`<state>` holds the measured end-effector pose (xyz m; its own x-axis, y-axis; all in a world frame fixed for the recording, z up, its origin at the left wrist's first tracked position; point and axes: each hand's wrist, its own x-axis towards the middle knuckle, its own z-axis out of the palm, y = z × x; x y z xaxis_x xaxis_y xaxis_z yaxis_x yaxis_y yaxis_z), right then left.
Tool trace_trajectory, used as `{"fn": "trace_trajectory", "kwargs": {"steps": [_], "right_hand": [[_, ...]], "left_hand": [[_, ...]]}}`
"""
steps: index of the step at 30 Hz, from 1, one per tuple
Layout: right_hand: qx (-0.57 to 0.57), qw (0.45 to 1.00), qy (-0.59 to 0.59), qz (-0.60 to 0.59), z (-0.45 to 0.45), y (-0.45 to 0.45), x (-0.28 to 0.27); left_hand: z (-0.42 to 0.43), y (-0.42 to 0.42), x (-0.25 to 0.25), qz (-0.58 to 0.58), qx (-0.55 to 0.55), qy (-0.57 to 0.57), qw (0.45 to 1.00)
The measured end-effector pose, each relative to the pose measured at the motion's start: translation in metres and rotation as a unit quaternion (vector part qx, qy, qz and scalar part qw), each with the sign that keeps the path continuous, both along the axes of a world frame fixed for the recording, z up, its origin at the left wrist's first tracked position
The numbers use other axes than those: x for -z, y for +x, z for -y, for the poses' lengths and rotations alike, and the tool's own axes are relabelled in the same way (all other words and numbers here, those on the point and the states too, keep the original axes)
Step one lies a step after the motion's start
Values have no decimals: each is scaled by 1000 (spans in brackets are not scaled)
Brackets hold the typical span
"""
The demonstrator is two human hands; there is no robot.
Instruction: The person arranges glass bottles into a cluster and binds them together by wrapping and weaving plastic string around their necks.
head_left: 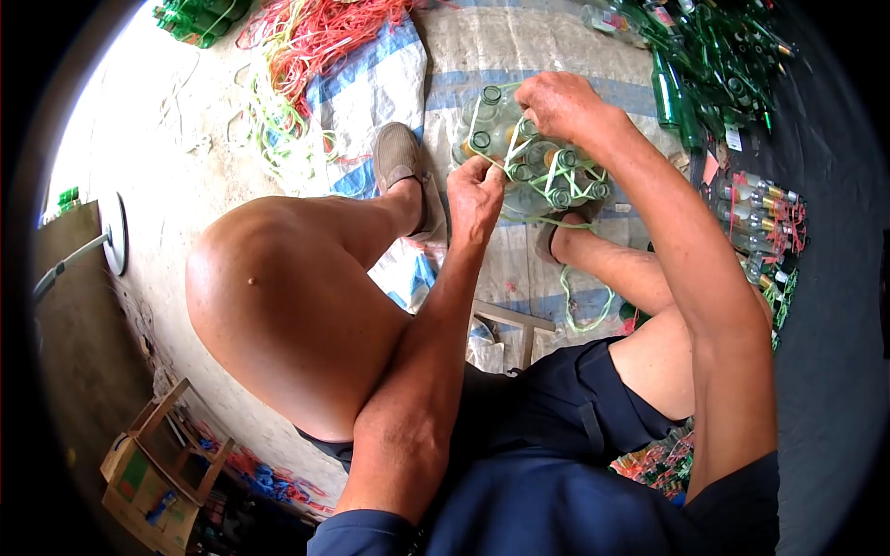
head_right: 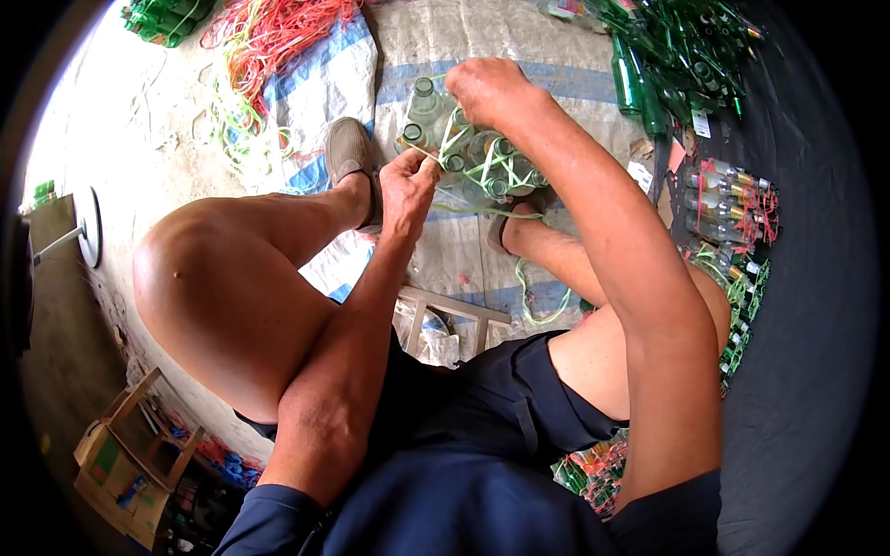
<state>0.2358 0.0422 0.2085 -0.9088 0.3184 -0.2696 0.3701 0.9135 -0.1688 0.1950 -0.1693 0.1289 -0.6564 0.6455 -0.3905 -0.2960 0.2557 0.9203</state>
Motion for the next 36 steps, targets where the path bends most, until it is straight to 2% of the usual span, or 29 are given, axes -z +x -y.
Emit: {"fn": "trace_trajectory", "kwargs": {"steps": [3,6,12,13,16,19,20,29,32,36], "right_hand": [[59,997,-35,37,0,0,-4],[66,997,1,44,1,8,7],[261,949,-109,-142,29,33,2],[318,919,-187,-137,39,36,-6],[284,946,-101,-119,90,47,-19],[272,954,-24,-121,119,48,-4],[278,948,14,-155,126,47,5],[307,926,47,-216,134,46,13],[313,924,47,-216,135,46,13],[321,922,39,-212,135,46,15]], "left_hand": [[3,-6,9,-59,22,-69,996],[9,-4,10,-42,-2,-80,996],[11,-10,8,-97,11,-68,993],[12,-12,8,-98,17,-68,993],[13,-19,8,-94,32,-66,993],[17,-26,2,-86,56,-62,993],[17,-27,-2,-92,60,-66,992],[17,-35,-30,-149,117,-77,979],[17,-37,-38,-202,128,-72,968],[16,-46,-48,-313,201,-108,922]]}}
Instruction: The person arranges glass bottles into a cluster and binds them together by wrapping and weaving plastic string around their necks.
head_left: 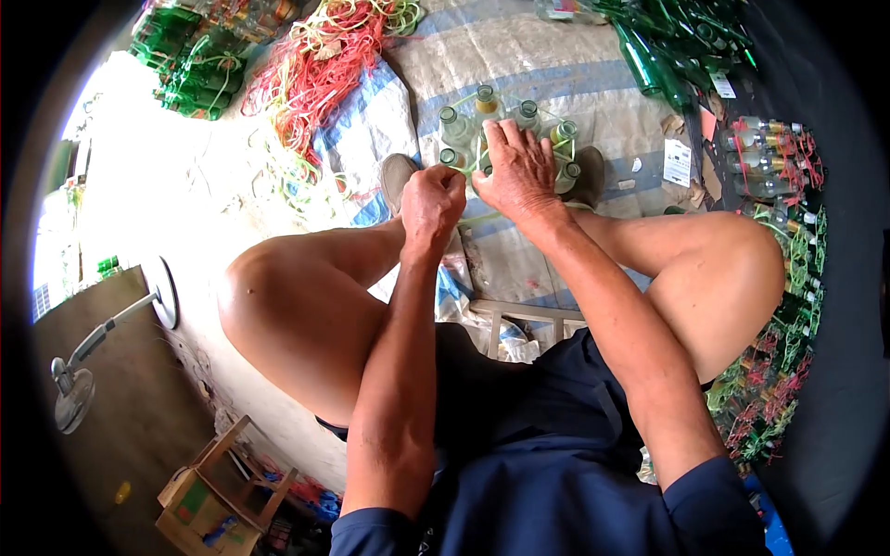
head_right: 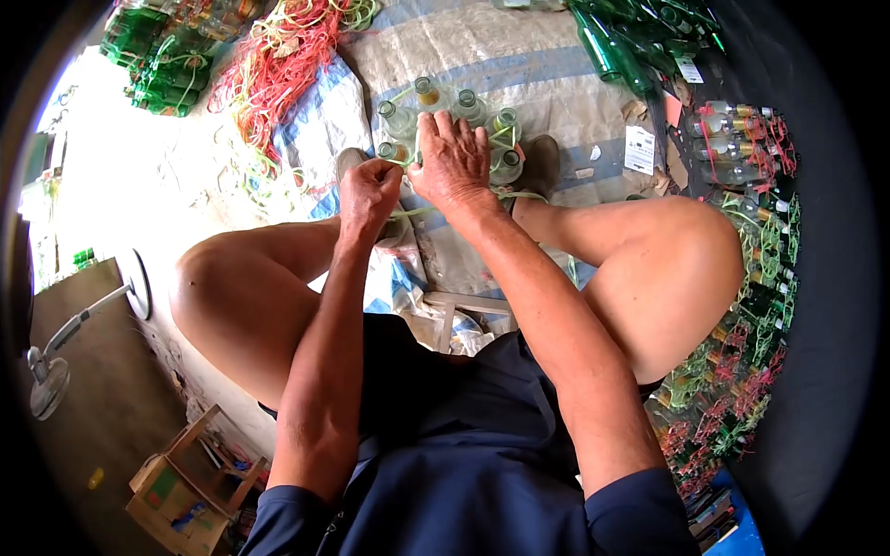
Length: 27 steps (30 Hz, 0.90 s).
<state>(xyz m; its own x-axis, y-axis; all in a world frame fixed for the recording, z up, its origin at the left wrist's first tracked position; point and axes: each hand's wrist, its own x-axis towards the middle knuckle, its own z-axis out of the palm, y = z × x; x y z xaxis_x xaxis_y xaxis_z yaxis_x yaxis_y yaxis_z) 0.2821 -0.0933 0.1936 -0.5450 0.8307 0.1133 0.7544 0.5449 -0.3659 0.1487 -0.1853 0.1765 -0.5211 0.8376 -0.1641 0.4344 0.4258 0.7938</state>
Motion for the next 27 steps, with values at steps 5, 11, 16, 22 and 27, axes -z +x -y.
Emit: {"fn": "trace_trajectory", "kwargs": {"steps": [5,11,16,22,27], "right_hand": [[-5,1000,-21,-5,-1,5,1],[-16,1000,-19,-14,0,8,-1],[-11,1000,-13,-21,0,9,1],[0,999,-25,-35,0,9,1],[3,998,-22,-54,0,8,5]], "left_hand": [[-13,-19,-27,-106,97,-67,987],[-42,-43,-44,-184,233,-112,948],[-76,-59,-67,-236,269,-134,924],[-81,-68,-38,-231,234,-116,937],[-75,-69,-17,-198,179,-93,959]]}}
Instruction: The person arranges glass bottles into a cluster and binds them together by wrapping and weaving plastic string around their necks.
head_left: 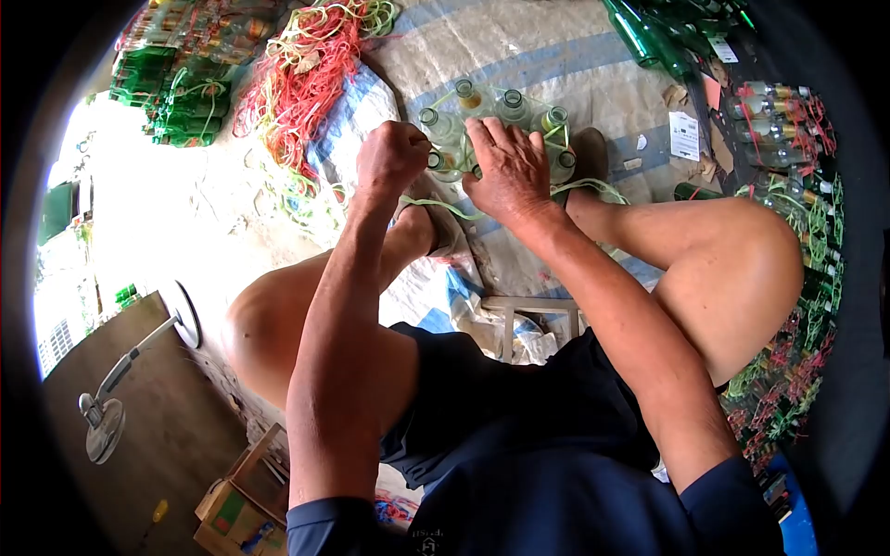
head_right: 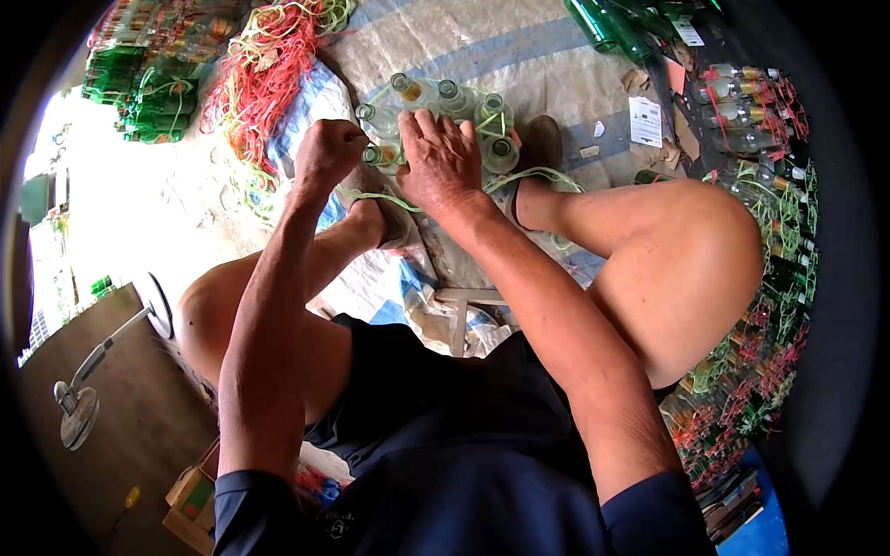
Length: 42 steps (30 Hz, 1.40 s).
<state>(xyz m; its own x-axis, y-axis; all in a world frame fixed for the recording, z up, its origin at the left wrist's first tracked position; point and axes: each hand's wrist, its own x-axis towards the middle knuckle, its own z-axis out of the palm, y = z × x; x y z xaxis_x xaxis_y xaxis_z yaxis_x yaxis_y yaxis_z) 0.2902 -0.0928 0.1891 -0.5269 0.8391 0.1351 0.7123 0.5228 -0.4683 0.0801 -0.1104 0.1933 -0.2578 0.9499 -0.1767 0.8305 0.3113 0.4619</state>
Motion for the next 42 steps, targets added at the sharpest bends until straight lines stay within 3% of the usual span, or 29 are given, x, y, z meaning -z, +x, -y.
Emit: {"fn": "trace_trajectory", "kwargs": {"steps": [9,14,20,23,27,30,33,36,42], "right_hand": [[-12,1000,29,-2,0,3,4],[-36,999,19,-36,2,9,-1],[-50,991,17,-125,-5,44,-18],[14,996,60,-71,-10,67,-25],[70,996,-40,35,-8,89,-21],[99,990,-99,28,-7,92,-14],[65,994,-81,15,-10,98,-9],[117,988,-102,6,-14,99,-13],[100,991,-83,13,-19,110,23]], "left_hand": [[22,-1,13,140,-138,-1,980],[33,1,23,274,-224,-15,935],[42,5,41,315,-256,28,914],[43,6,39,321,-251,25,913],[44,9,41,326,-268,34,906],[44,10,40,330,-277,31,902],[47,13,37,338,-292,19,894],[47,17,31,341,-297,23,892],[48,16,36,364,-313,15,877]]}}
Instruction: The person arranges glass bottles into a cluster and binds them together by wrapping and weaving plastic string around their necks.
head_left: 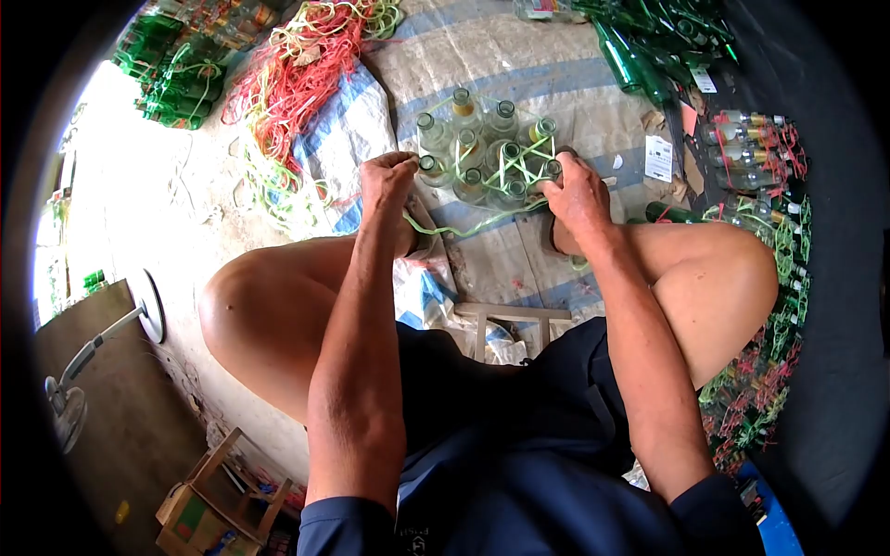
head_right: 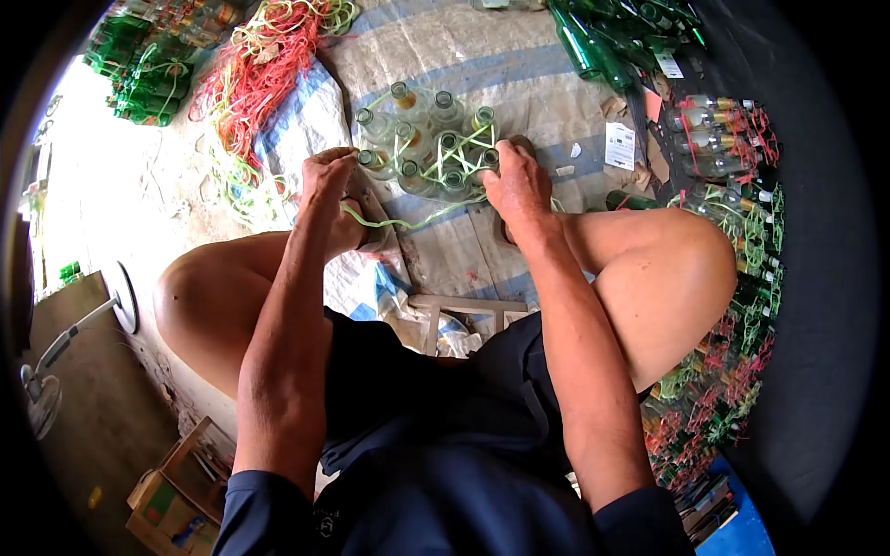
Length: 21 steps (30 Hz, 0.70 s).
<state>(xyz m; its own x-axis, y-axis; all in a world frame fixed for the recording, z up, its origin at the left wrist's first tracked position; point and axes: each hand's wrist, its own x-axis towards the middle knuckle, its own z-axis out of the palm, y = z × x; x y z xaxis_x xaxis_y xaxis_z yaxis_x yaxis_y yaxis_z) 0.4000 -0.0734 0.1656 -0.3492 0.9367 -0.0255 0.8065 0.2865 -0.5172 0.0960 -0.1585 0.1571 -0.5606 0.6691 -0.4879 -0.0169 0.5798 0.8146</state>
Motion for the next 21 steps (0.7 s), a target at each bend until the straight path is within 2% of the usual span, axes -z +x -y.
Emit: {"fn": "trace_trajectory", "kwargs": {"steps": [3,6,9,13,15,17,18,21], "right_hand": [[10,999,-1,-37,-1,-4,5],[26,999,14,-21,-5,-7,2],[27,997,-42,62,-17,-9,-6],[22,996,-56,70,-36,-11,-10],[7,996,-64,69,-52,-11,-9],[-7,998,-22,64,-67,-12,-2],[-15,997,-35,69,-75,-12,-3],[-29,998,-3,62,-93,-16,-2]], "left_hand": [[0,4,-4,2,-16,-4,1000],[3,6,-7,1,-6,-14,1000],[9,15,-7,-23,-26,40,999],[19,25,-3,55,-58,19,997],[25,32,12,14,-43,36,998],[32,49,-4,31,-68,43,996],[36,58,-4,-2,-70,55,996],[42,82,-13,81,-89,23,992]]}}
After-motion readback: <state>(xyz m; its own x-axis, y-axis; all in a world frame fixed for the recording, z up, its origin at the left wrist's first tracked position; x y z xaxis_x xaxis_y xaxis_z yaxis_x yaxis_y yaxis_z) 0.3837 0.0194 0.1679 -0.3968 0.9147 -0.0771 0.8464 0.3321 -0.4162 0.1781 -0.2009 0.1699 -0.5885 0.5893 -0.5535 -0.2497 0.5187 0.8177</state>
